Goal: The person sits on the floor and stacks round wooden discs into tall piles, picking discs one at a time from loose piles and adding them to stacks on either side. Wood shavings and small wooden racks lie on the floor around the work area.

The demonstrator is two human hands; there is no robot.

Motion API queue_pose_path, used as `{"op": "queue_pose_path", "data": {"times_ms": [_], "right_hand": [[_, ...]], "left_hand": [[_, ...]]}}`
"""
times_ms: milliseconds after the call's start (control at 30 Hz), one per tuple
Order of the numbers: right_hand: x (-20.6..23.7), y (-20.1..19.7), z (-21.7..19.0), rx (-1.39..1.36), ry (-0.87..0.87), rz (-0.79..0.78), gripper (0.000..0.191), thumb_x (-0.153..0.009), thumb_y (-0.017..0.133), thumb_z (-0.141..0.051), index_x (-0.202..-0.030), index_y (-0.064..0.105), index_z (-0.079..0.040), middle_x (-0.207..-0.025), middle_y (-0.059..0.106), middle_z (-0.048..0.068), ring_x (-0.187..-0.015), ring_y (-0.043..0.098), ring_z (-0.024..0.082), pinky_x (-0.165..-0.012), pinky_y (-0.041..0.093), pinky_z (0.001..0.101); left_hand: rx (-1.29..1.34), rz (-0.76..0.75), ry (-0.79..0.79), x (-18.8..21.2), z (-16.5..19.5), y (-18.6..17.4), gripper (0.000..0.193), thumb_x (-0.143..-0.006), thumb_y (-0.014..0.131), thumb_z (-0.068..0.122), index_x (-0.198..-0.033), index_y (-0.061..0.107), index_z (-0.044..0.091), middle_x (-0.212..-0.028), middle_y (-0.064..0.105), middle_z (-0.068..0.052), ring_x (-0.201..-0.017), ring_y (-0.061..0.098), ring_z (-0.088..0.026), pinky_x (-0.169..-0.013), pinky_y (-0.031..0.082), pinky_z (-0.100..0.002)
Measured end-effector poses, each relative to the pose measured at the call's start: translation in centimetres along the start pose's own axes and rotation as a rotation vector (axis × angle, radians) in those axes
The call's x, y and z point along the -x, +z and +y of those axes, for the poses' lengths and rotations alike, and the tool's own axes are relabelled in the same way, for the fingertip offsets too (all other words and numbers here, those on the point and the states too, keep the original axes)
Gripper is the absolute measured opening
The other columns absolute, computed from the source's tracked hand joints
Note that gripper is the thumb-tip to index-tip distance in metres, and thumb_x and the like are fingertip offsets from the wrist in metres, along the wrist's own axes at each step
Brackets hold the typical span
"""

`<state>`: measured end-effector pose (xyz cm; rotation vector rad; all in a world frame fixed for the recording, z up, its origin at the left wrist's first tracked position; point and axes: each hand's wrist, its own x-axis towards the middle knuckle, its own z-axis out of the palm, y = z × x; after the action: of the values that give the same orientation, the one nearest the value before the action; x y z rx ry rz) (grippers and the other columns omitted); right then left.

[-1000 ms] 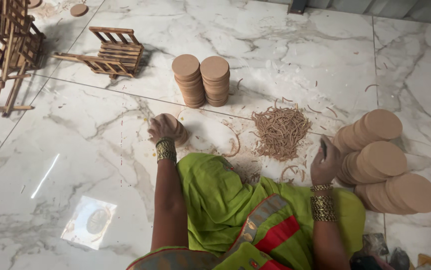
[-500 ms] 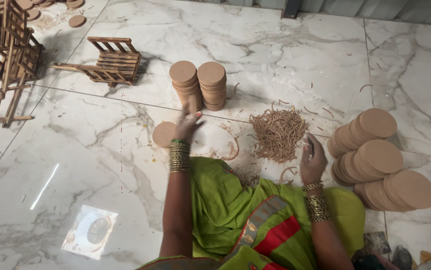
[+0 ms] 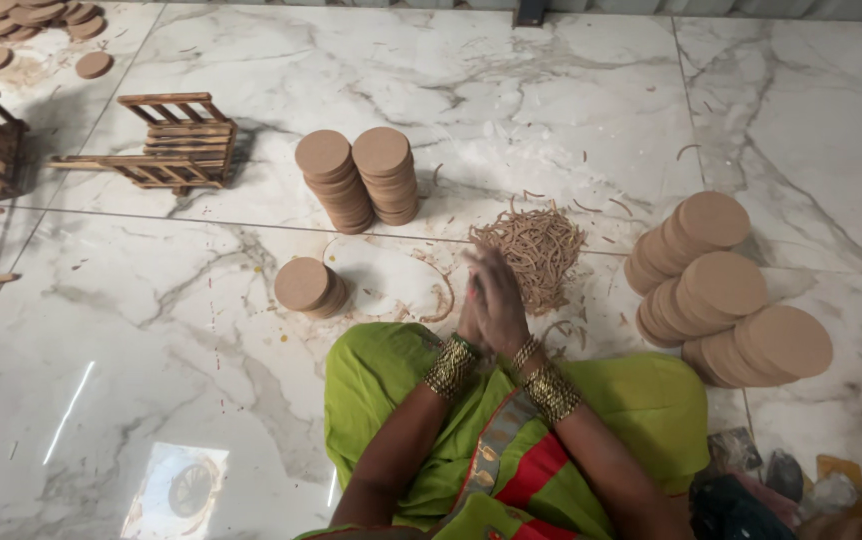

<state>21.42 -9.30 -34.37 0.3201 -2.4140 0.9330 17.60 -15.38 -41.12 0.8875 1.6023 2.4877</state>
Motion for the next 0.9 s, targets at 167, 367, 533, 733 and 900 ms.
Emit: {"op": "queue_pose_path", "data": {"times_ms": [167,367,533,733,900], "right_hand": [[-1.6,0.4,0.8,-0.17,0.152,0.044,0.051,-0.102,0.053,-0.018,-0.152,0.047,-0.012,-0.156,0.047,0.02,-0.147,0.041,0.042,-0.122,0.032,0.0502],[0.4,1.5,-0.3,-0.16,0.319,-0.001,0.053,-0.098,0.049,-0.013,-0.151,0.046,-0.015,-0.147,0.056,0.014,-0.125,0.062,0.034,-0.096,0.056,0.0422],[1.3,0.5,1.5,-0.076,0.326,0.144,0.034,-0.102,0.059,-0.014,-0.136,0.062,-0.012,-0.129,0.071,0.013,-0.114,0.069,0.03,-0.095,0.056,0.0411],[1.9,-6.0,8.5,-0.406,0.474,0.546,0.041,-0.091,0.073,-0.014,-0.129,0.067,-0.001,-0.127,0.07,0.009,-0.112,0.066,0.022,-0.094,0.054,0.0378],[4.9,-15.6,15.1,-0.185,0.548,0.875,0.043,-0.09,0.072,-0.01,-0.131,0.064,0.0,-0.13,0.069,0.013,-0.117,0.066,0.024,-0.098,0.054,0.0381]], "left_hand": [[-0.165,0.098,-0.148,-0.8,-0.5,0.4,0.07,-0.112,0.026,0.047,-0.165,0.015,0.002,-0.169,0.022,-0.018,-0.157,0.02,-0.03,-0.127,0.02,-0.038],[-0.122,0.381,-0.183,-2.5,-1.1,-2.3,0.069,-0.112,0.03,0.045,-0.164,0.015,0.003,-0.161,0.033,-0.018,-0.144,0.037,-0.03,-0.12,0.032,-0.037],[0.918,0.295,-0.338,-1.7,-1.3,-1.6,0.047,-0.121,0.049,0.044,-0.148,0.039,0.007,-0.136,0.049,-0.018,-0.119,0.056,-0.031,-0.101,0.049,-0.047],[0.614,0.24,-0.526,-1.2,-0.5,-0.9,0.051,-0.098,0.061,0.015,-0.142,0.037,0.023,-0.135,0.055,-0.007,-0.11,0.063,-0.022,-0.099,0.055,-0.052],[0.502,0.317,-0.502,-1.7,-1.8,-2.4,0.055,-0.094,0.066,0.013,-0.142,0.039,0.02,-0.131,0.056,-0.008,-0.105,0.063,-0.021,-0.093,0.056,-0.051]]}}
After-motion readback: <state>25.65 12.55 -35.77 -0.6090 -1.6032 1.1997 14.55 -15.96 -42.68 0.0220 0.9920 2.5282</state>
